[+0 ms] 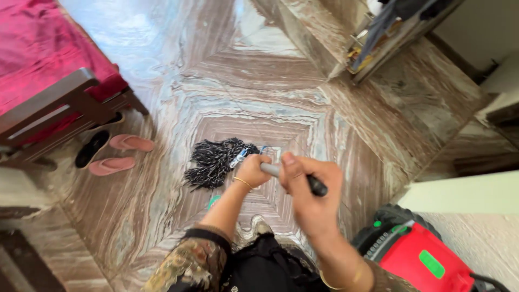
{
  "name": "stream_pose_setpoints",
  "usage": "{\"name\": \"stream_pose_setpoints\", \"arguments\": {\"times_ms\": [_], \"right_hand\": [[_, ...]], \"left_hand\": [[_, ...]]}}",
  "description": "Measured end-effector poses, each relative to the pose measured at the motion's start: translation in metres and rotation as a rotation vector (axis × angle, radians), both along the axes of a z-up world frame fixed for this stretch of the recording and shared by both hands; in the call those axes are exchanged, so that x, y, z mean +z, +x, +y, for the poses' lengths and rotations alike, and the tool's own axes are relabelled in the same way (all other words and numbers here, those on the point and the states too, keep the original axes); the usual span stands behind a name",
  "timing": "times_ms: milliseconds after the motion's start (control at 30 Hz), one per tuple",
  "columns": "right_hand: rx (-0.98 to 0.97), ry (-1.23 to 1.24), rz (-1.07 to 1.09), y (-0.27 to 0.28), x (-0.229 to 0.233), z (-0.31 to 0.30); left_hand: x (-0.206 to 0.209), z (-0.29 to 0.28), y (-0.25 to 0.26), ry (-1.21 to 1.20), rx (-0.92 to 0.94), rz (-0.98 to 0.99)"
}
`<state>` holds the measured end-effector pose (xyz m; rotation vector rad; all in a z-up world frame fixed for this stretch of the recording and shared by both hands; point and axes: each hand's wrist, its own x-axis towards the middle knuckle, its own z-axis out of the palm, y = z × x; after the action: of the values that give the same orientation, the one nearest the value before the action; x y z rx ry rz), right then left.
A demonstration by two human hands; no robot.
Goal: The person is mopping the marble-tiled floor in a residential hallway area.
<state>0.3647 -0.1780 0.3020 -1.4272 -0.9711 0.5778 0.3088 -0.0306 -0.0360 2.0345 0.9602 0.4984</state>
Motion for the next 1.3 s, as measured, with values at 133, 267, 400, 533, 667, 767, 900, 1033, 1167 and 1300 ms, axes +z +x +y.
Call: {"name": "stream_pose_setpoints", "arguments": {"times_ms": [133,267,400,533,667,767,900,1033,1167,1300], "right_hand": [[-0.043,0.201,0.119,0.013,-0.008,0.016],[-0.099,0.451,0.203,0.035,-0.013,0.031],[-0.096,0.572,0.237,0.044,-0.038,0.045],[-0.128,0.613,0.256,0.027,-0.070,0.074],[-0.105,0.611,0.314,0.001,-0.106,0.115],[-0.002,0.556,0.331,-0.017,-0.121,0.149],[0.209,0.401,0.245,-0.044,-0.136,0.184],[0.255,0.140,0.203,-0.056,-0.142,0.222],[0.253,0.183,0.083,-0.051,-0.128,0.253],[0.190,0.169,0.180,-0.040,-0.124,0.260]], "left_hand": [[0.045,0.010,0.013,-0.033,-0.125,0.068],[0.046,0.024,0.032,0.017,-0.159,0.042],[0.068,0.052,0.028,-0.054,-0.291,0.267],[0.053,0.095,0.002,-0.029,-0.308,0.354],[0.012,0.156,-0.040,0.047,-0.236,0.377],[-0.009,0.200,-0.066,0.052,-0.145,0.381],[-0.043,0.256,-0.109,-0.009,-0.051,0.463],[-0.082,0.300,-0.133,-0.005,0.105,0.418],[-0.087,0.323,-0.124,0.084,0.074,0.341],[-0.081,0.326,-0.107,-0.014,0.128,0.316]]}}
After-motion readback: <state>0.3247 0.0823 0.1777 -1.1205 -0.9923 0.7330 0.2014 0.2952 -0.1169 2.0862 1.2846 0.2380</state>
